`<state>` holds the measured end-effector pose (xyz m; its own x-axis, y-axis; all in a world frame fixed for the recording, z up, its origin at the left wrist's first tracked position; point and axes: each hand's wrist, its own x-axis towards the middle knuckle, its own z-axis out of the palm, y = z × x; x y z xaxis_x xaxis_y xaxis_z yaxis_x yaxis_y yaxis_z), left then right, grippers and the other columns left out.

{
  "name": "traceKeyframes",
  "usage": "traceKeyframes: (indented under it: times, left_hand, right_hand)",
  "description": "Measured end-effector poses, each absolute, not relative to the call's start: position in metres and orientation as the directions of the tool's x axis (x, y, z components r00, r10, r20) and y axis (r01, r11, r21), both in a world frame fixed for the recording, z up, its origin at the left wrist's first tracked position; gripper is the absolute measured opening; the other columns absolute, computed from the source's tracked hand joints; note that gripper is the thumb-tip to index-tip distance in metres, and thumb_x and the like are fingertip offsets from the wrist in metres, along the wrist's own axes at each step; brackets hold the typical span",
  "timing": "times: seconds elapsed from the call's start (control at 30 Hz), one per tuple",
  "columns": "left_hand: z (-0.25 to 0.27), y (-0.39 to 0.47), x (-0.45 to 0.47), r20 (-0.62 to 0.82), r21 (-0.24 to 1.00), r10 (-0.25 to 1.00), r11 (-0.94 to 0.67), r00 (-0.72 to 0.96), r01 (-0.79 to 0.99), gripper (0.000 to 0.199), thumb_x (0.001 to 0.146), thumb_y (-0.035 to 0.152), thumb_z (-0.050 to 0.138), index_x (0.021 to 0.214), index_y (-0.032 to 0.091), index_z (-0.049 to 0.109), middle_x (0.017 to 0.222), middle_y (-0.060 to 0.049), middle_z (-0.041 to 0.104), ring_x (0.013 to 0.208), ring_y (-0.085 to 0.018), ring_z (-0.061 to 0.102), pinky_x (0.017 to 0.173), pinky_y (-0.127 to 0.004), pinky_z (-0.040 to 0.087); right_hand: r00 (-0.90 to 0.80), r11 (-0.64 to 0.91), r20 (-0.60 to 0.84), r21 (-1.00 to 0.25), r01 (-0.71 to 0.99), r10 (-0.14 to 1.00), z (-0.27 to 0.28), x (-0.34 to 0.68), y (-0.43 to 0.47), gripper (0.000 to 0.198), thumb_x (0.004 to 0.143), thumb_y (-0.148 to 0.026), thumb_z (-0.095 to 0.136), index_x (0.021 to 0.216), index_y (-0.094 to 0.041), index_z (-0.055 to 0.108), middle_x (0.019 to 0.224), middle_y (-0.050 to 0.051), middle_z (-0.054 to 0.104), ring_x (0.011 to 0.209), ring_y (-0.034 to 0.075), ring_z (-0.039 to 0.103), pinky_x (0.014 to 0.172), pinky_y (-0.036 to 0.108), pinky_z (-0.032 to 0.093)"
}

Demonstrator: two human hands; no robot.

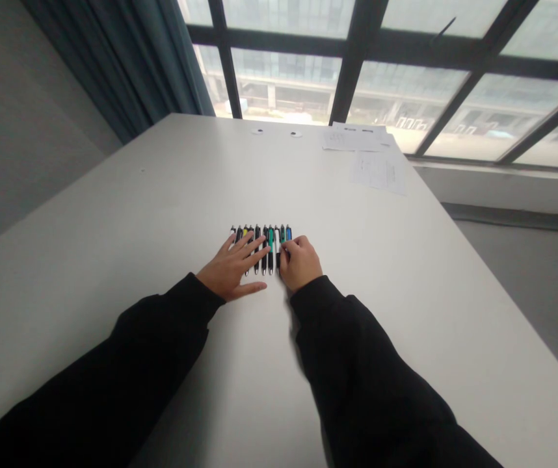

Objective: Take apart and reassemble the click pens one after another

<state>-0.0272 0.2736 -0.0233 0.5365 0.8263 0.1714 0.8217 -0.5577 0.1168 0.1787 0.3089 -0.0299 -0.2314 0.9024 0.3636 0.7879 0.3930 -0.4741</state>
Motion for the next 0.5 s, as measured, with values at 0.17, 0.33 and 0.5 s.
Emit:
traceKeyframes:
  times: [0.17,0.33,0.5]
  left_hand:
    - [-0.0248,0.2746,-0.0267,0.138,0.129,0.822,-0.568,0.552,0.813,0.079,0.088,0.067,0.051,0.151,0.019,0.041,0.160,-0.013,0.035,0.148,-0.037,0.029,0.121,-0.059,0.017]
    - [-0.0254,0.2757,-0.0272,0.122,0.130,0.825,-0.564,0.551,0.816,0.079,0.089,0.066,0.051,0.152,0.018,0.040,0.161,-0.013,0.033,0.149,-0.036,0.028,0.121,-0.058,0.016]
    - [-0.0228,0.2745,-0.0262,0.104,0.134,0.831,-0.556,0.546,0.820,0.080,0.089,0.066,0.051,0.152,0.018,0.040,0.161,-0.013,0.033,0.149,-0.036,0.028,0.121,-0.059,0.016]
  right_hand:
    - [-0.202,0.369,0.365,-0.477,0.798,0.909,-0.0308,0.1803,0.3104,0.018,0.089,-0.020,0.054,0.090,-0.015,0.071,0.095,0.012,0.062,0.088,0.023,0.061,0.085,0.033,0.049]
    - [-0.206,0.389,0.391,-0.476,0.789,0.897,-0.0347,0.1805,0.3121,0.018,0.088,-0.019,0.053,0.088,-0.014,0.071,0.094,0.012,0.063,0.085,0.022,0.060,0.085,0.034,0.050]
    - [-0.194,0.425,0.455,-0.487,0.763,0.869,-0.0389,0.1809,0.3127,0.015,0.085,-0.026,0.059,0.081,-0.015,0.068,0.089,0.011,0.060,0.080,0.022,0.058,0.079,0.036,0.052]
